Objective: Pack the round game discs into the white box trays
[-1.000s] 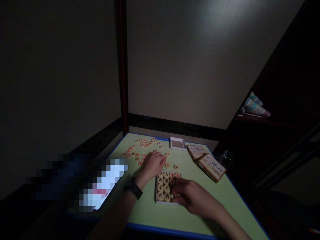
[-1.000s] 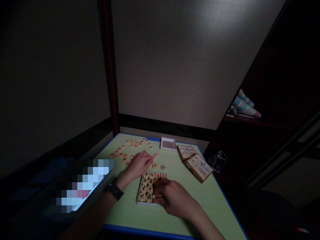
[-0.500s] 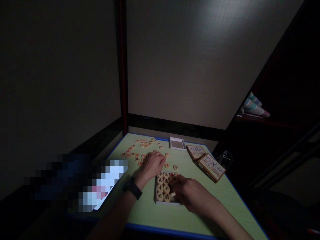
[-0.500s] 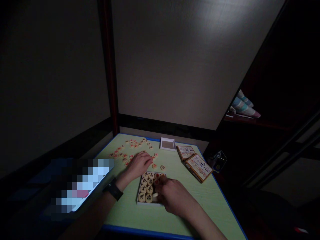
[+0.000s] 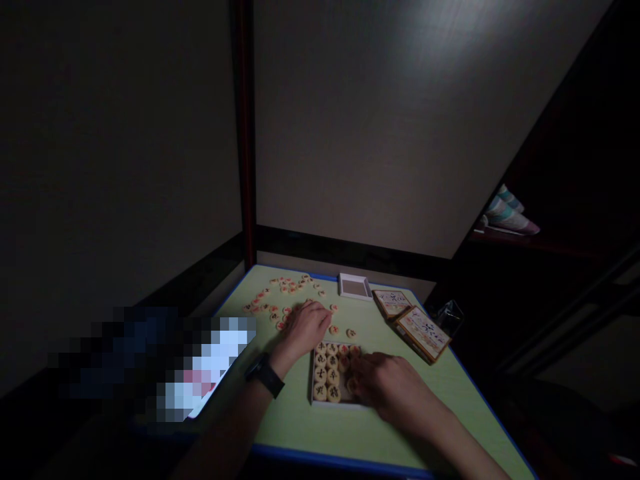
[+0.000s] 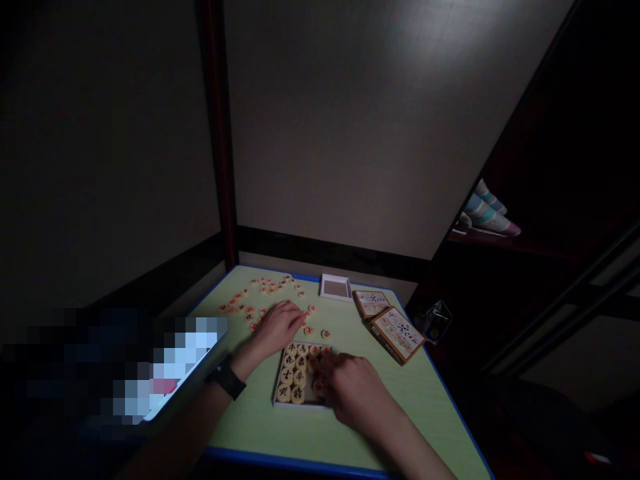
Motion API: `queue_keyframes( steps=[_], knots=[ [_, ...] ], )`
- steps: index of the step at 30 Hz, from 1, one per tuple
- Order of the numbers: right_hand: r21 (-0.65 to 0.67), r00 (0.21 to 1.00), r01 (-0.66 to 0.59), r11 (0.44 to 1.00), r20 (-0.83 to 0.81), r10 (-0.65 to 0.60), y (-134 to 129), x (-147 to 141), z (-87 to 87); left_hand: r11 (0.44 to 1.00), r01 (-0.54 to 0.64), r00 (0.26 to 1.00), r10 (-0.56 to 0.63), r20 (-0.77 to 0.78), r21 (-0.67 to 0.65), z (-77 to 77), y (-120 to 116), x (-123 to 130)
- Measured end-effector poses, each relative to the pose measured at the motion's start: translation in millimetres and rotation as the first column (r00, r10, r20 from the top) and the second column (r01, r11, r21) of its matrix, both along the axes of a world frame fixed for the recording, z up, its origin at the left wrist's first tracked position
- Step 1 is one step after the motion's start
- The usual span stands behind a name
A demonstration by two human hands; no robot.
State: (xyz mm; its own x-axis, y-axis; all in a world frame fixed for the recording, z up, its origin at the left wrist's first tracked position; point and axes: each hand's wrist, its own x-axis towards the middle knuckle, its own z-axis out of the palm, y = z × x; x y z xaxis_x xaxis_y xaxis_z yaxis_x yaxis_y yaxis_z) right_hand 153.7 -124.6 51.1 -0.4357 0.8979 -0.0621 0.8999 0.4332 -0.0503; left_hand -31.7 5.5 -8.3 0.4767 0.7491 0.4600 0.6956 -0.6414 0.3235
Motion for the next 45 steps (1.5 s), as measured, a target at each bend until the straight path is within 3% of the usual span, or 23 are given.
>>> queue_keyframes(
  steps=[8,19,25,34,42,45],
  knots=[
    [-0.025,0.996,0.037,0.999,-0.076,-0.039,0.7,-4.2,-13.1,1.000,0.005,0.999,-0.005,0.034,-0.007,1.1,-1.8,-0.5],
    [-0.020,0.994,0.108,0.994,-0.018,-0.109,5.9,-10.4,-24.6,1.000,-0.002,0.999,0.002,0.047,-0.008,0.8,-1.7,0.1],
    [-0.028,0.987,0.130,0.991,-0.088,-0.132,7.6,-13.2,-28.7,1.000,-0.009,1.000,0.009,0.005,0.001,1.0,-1.0,-0.1],
    [0.017,0.972,0.141,0.990,-0.190,-0.135,7.9,-5.3,-49.9,1.000,-0.008,0.999,0.009,0.044,-0.024,2.6,-1.2,0.4],
    [-0.074,0.923,0.195,0.978,-0.324,-0.209,3.5,-6.0,-38.1,0.998,-0.025,0.996,0.029,0.081,-0.050,6.1,3.3,-4.6],
    [-0.074,0.881,0.173,0.982,-0.434,-0.188,15.3,1.9,-22.8,0.991,-0.135,0.988,0.136,0.077,-0.015,12.4,8.6,-15.9]
  ],
)
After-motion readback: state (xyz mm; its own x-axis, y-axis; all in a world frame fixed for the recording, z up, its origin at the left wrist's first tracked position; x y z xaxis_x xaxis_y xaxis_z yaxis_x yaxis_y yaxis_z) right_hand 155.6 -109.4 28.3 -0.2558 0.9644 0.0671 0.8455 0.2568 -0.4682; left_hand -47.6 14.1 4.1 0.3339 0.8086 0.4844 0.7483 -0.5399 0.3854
